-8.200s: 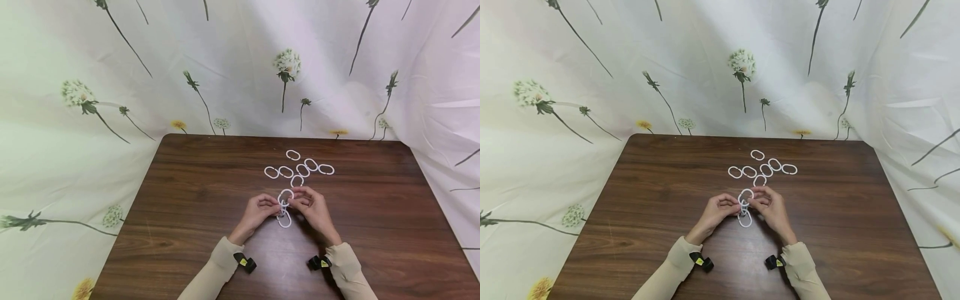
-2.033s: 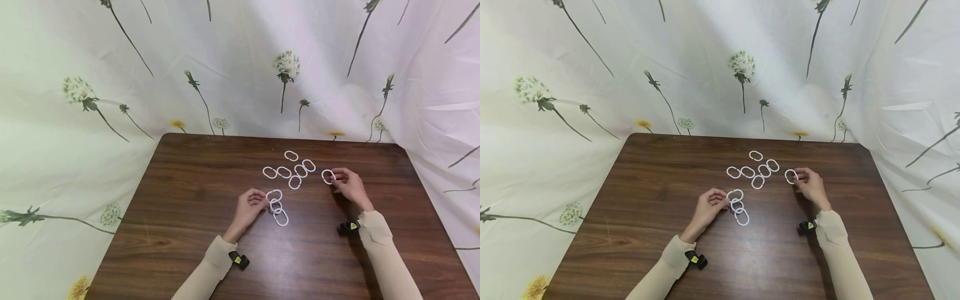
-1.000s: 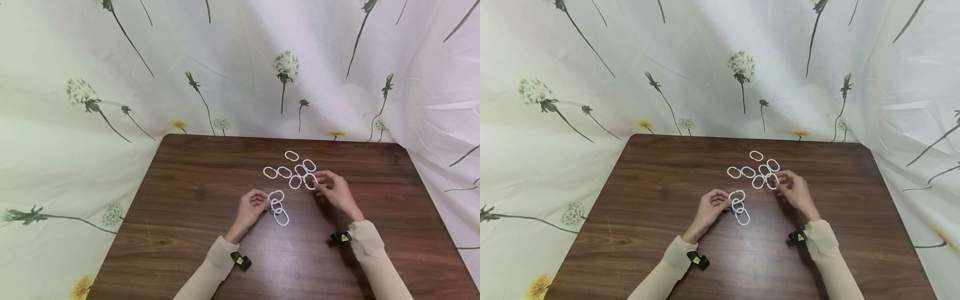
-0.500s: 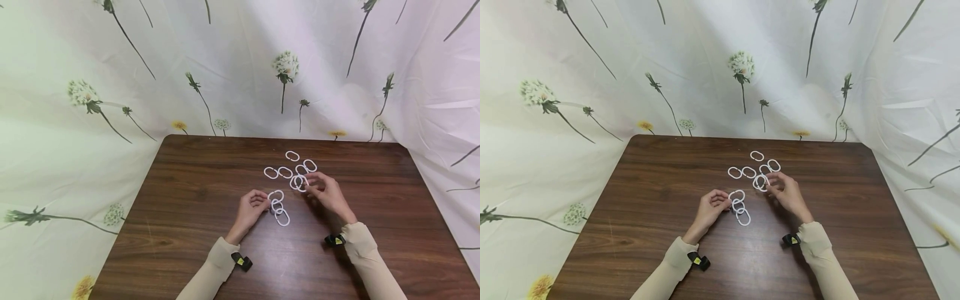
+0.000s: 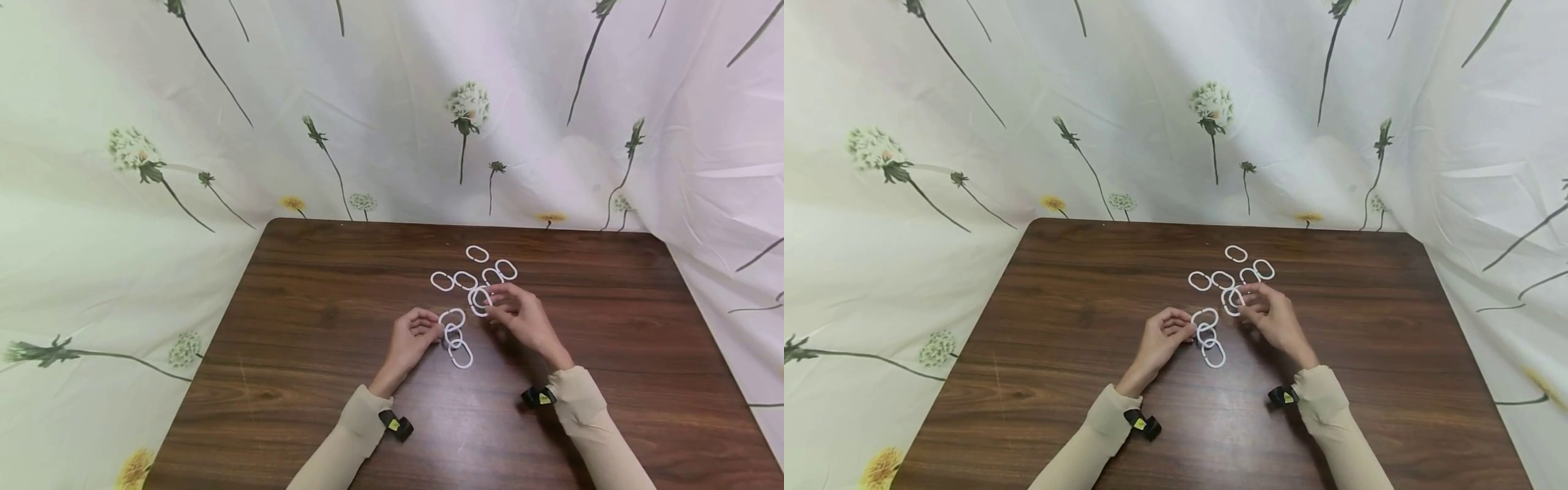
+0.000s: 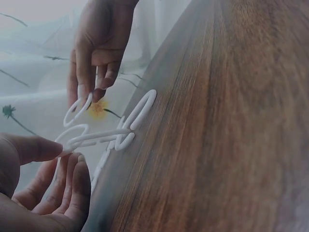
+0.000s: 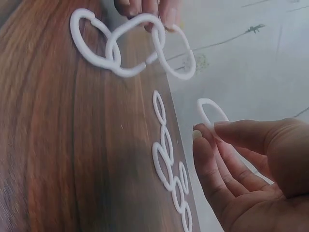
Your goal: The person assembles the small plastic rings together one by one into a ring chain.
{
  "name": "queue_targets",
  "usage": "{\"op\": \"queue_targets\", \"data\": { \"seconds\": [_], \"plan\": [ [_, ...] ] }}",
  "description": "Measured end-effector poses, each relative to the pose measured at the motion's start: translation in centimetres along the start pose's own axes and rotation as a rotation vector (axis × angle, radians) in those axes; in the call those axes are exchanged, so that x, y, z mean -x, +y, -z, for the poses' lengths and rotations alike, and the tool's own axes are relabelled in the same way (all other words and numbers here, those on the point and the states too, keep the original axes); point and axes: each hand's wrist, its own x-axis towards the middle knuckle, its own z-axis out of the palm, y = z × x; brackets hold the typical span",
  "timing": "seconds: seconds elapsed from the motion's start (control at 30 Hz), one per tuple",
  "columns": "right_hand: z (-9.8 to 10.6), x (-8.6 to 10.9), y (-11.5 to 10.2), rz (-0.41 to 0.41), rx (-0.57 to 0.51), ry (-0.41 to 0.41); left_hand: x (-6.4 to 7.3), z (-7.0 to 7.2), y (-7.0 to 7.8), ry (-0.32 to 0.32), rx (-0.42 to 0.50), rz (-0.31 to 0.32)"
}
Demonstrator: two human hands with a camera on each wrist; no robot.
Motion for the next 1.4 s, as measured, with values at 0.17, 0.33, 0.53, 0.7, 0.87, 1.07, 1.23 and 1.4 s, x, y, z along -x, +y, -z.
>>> {"op": "queue_targets", "data": {
  "seconds": [0.17, 0.33, 0.53, 0.7, 0.87, 1.07, 1.23, 1.4],
  "plan": [
    [-0.8, 0.0, -0.3, 0.018, -0.032, -0.027, 0.0, 0.0, 0.1, -0.002, -0.003, 0.007],
    [-1.4, 0.0, -0.8, 0.027, -0.075, -0.033, -0.2, -0.1, 0.1, -0.009, 0.000, -0.001],
    [-1.9, 0.1, -0.9, 0.028, -0.111, -0.042, -0.3, -0.1, 0.0, -0.016, 0.035, 0.002],
    [-2.4, 0.0, -0.9, 0.034, -0.122, -0.047, -0.3, -0.2, 0.1, -0.019, 0.051, 0.018],
    [-2.6, 0.0, -0.9, 0.036, -0.129, -0.041, -0.2, -0.3, 0.1, -0.023, 0.054, 0.018],
    [-2.6, -0.1, -0.9, 0.035, -0.106, -0.040, -0.4, -0.5, 0.2, -0.028, 0.067, 0.031],
    [-2.6, -0.1, -0.7, 0.038, -0.075, -0.037, -0.4, -0.7, 0.5, -0.034, 0.069, 0.037],
    [-2.7, 0.1, -1.0, 0.042, -0.047, -0.031, -0.3, -0.8, 0.5, -0.036, 0.065, 0.039]
  ]
}}
